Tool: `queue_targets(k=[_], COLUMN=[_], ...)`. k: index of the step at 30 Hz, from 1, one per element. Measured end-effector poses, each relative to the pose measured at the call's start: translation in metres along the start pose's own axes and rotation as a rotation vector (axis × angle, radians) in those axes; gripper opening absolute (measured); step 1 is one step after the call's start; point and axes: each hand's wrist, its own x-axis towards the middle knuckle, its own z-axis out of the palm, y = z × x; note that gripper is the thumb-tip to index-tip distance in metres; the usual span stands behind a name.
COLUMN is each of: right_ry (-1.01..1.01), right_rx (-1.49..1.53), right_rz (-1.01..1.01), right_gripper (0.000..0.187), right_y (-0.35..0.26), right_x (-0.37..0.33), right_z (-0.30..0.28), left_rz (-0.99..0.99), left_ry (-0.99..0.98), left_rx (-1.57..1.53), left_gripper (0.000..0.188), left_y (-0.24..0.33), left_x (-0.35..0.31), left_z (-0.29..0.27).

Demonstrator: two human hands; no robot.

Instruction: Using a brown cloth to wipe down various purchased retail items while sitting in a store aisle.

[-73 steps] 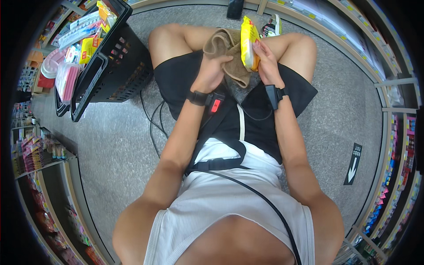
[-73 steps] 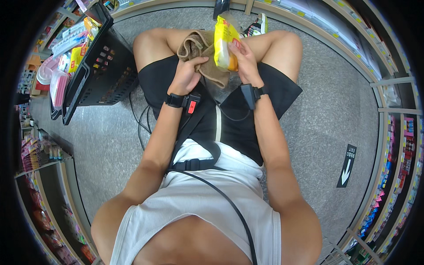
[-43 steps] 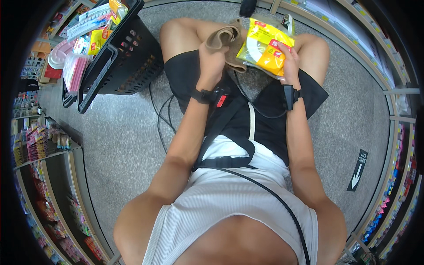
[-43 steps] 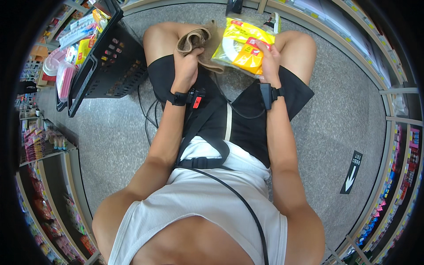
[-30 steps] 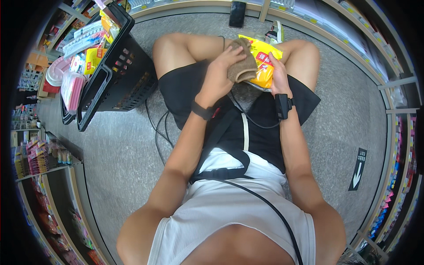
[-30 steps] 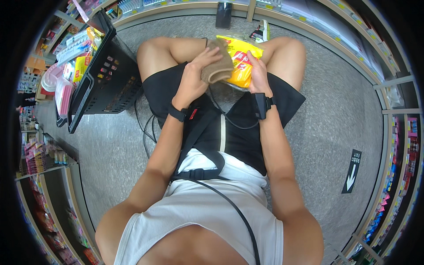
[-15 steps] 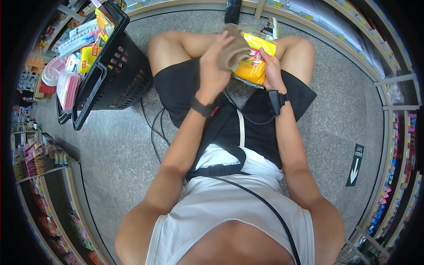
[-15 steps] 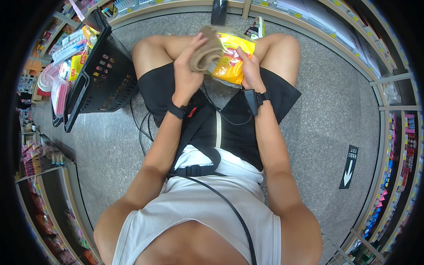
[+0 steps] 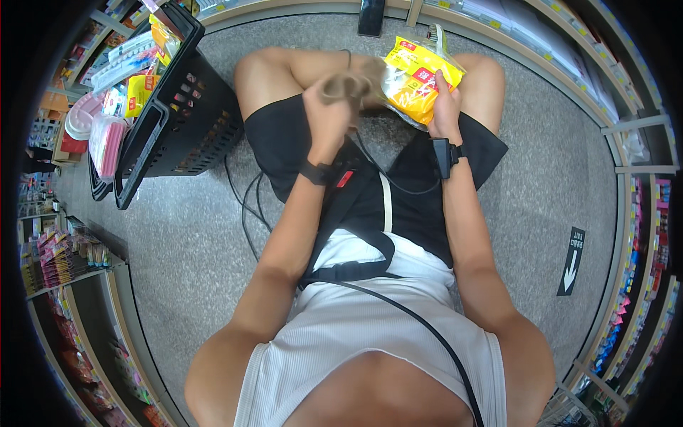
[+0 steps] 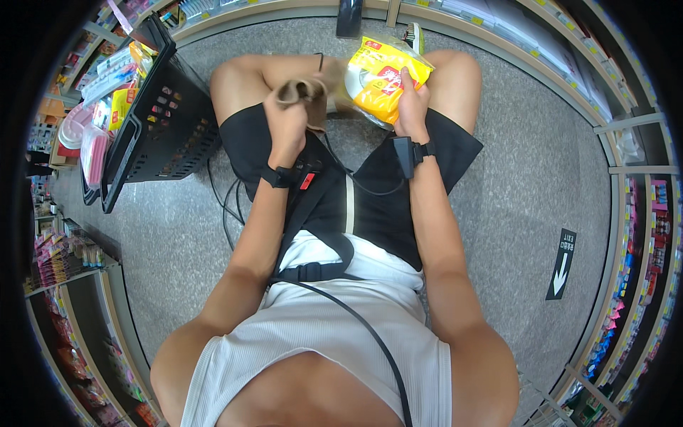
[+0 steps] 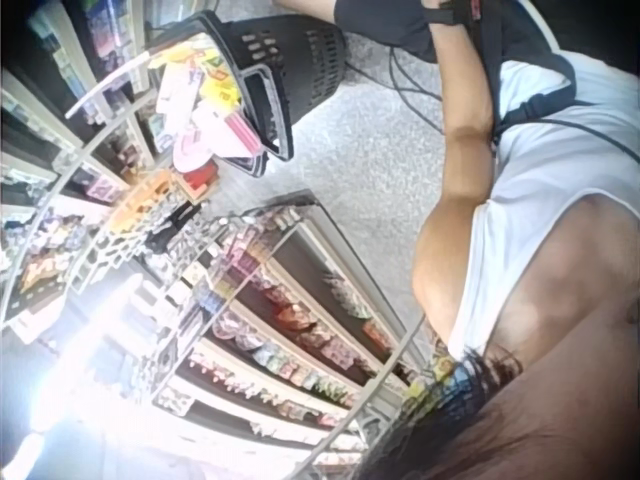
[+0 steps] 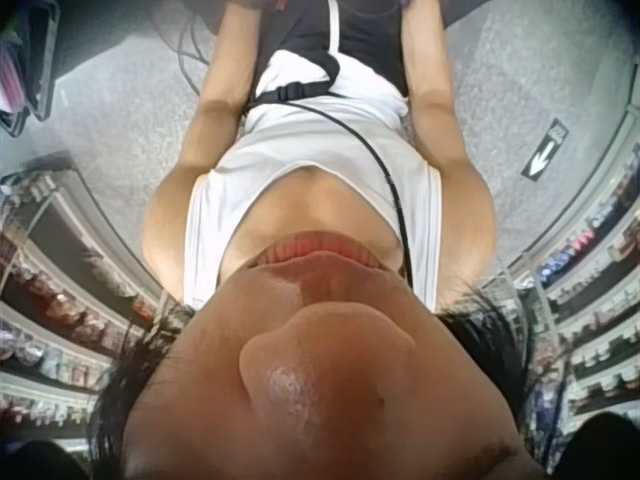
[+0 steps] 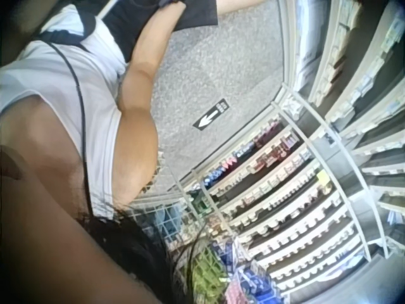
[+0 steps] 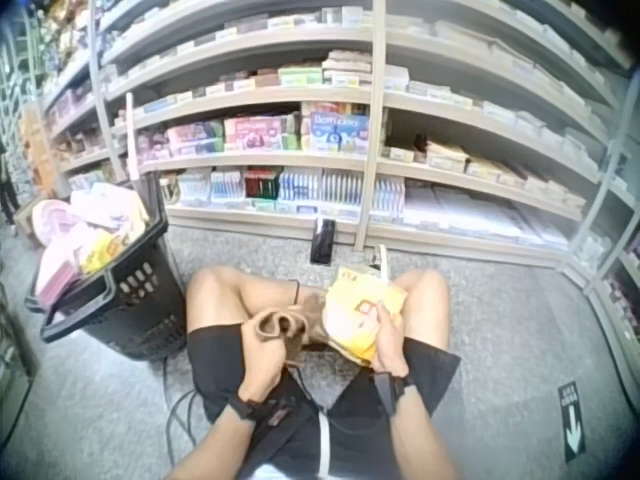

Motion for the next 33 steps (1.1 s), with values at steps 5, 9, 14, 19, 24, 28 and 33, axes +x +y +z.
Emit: queue_targets(k=[5,9,14,19,24,28,33], right_ry=[-0.152,-0.253,-0.072,-0.013,-0.004,-0.200,-0.182], right_rx=[-0.081,-0.153,-0.067,0.046,0.001,-0.194,-0.206], right_rz=[0.153,0.199,0.147,0.056,0.026,0.143,0.132], right_gripper=[0.029,0.026,0.027,0.036,0.033,0.031,0.031], right_y=[0.005,0.009,0.002,-0.002,0.000,0.008,0.006], right_x=[-0.008,-0.011,-0.005,-0.005,-0.006,-0.010,-0.013], right_z=[0.008,0.009,0.003,0.006,0.007,0.008,0.012], left_rz=[0.499,0.611,0.545,0.420,0.384,0.587,0.589], left_ry=[0.013,-0.348,-0.519,-0.431,-0.163,-0.128,-0.391], left_rx=[0.151,0.549,0.595,0.356,0.188,0.253,0.580], left_gripper=[0.035,0.056,0.052,0.040,0.037,0.052,0.057], left_y=[-0.005,-0.004,-0.015,-0.013,-0.007,0.008,-0.010], left_x=[0.010,-0.005,-0.006,-0.006,-0.001,0.001,-0.001], left_z=[0.001,0.018,0.016,0.014,0.012,0.014,0.011])
